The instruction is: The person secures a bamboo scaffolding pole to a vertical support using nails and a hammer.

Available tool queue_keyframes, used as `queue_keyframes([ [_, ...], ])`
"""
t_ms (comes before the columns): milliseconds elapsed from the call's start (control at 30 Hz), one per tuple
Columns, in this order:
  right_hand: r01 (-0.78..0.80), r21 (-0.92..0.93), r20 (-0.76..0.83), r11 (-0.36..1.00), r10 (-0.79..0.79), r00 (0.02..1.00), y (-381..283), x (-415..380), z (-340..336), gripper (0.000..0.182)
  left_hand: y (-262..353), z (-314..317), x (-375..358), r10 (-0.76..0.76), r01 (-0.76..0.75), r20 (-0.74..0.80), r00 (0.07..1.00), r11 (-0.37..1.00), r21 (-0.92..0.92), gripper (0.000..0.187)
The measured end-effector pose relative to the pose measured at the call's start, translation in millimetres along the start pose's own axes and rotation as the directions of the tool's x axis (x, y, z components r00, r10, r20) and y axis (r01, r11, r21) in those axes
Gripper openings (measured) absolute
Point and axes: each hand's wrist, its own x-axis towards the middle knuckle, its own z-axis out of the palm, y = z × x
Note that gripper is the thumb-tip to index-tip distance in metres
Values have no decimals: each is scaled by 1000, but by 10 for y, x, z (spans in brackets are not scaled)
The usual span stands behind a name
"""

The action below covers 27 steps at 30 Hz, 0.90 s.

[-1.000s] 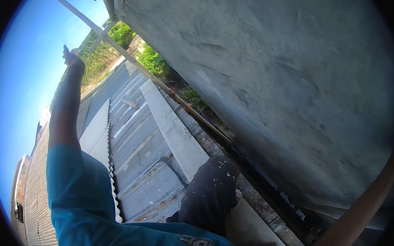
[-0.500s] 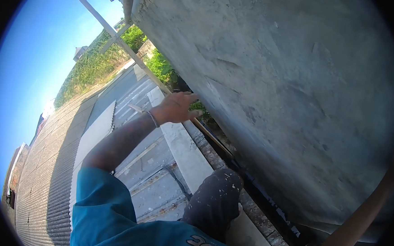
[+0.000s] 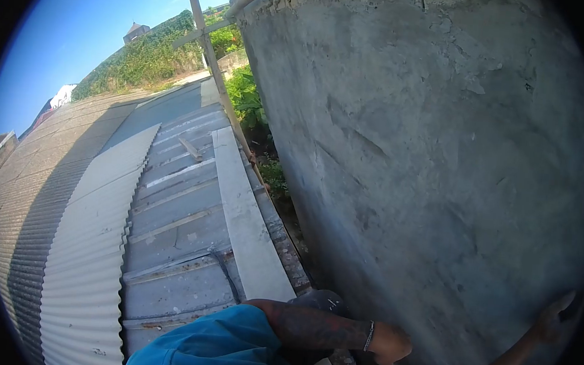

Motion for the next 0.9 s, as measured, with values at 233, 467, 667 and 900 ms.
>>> queue_keyframes([
  [233,-24,1,24,1000,24,999,2,-149,40,33,-12,31,-31,111,-112,-310,944,994,13,74],
  [467,-8,-4,35,1000,9,999,86,-269,78,32,67,85,-90,90,-91,-154,984,996,-1,72],
  [667,-14,-21,42,1000,15,999,128,-347,58,32,76,74,-99,117,-120,-192,975,993,-4,72],
  [900,-13,-34,50,999,15,999,159,-388,65,31,90,117,-47,128,-131,-198,972,991,-6,72],
])
